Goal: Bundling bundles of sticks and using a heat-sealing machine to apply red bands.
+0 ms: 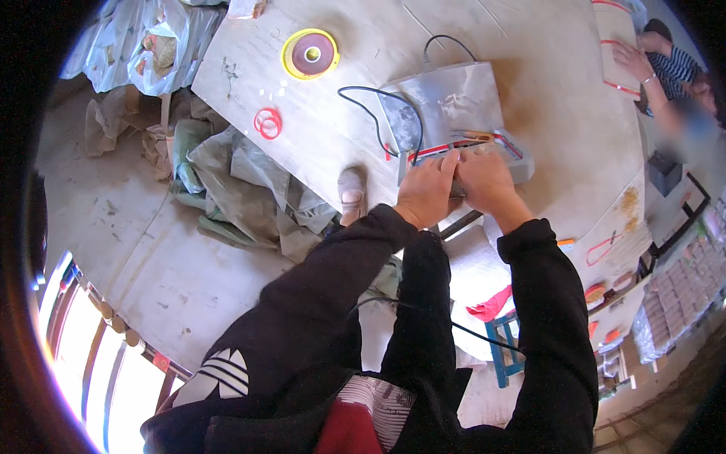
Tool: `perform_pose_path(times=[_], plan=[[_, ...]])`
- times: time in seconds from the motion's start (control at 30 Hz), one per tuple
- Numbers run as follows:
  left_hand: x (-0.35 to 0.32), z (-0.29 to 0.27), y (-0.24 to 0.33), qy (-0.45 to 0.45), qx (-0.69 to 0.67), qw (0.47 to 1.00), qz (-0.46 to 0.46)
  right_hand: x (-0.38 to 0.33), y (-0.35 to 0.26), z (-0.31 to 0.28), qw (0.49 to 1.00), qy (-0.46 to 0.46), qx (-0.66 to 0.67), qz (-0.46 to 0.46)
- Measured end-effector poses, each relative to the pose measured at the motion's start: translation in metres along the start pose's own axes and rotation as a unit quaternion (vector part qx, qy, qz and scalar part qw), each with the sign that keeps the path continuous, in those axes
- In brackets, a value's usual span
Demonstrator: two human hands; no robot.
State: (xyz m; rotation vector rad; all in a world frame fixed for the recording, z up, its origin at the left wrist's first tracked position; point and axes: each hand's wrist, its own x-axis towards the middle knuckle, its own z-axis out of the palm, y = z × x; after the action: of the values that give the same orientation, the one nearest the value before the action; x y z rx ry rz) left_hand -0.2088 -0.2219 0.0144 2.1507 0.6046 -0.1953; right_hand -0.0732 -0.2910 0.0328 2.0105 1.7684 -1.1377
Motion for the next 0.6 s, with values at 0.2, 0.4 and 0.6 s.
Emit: perform_pose_path(times=[0.2,0.4,0.6], plan=[[0.022,-0.084,-0.119,0.090,-0.385,0.907,-0.148,-0.003,0.001,-0.001,0.999,0.016,0.031,-0.008],[0.042,-0.092,-0.298,0.151,-0.464,0.768,-0.414,0.003,-0.004,0.002,0.997,0.054,0.047,-0.022],[0.098,-0.072,-0.337,0.176,-0.557,0.705,-0.403,0.004,-0.005,0.003,0.993,0.099,0.061,-0.026]])
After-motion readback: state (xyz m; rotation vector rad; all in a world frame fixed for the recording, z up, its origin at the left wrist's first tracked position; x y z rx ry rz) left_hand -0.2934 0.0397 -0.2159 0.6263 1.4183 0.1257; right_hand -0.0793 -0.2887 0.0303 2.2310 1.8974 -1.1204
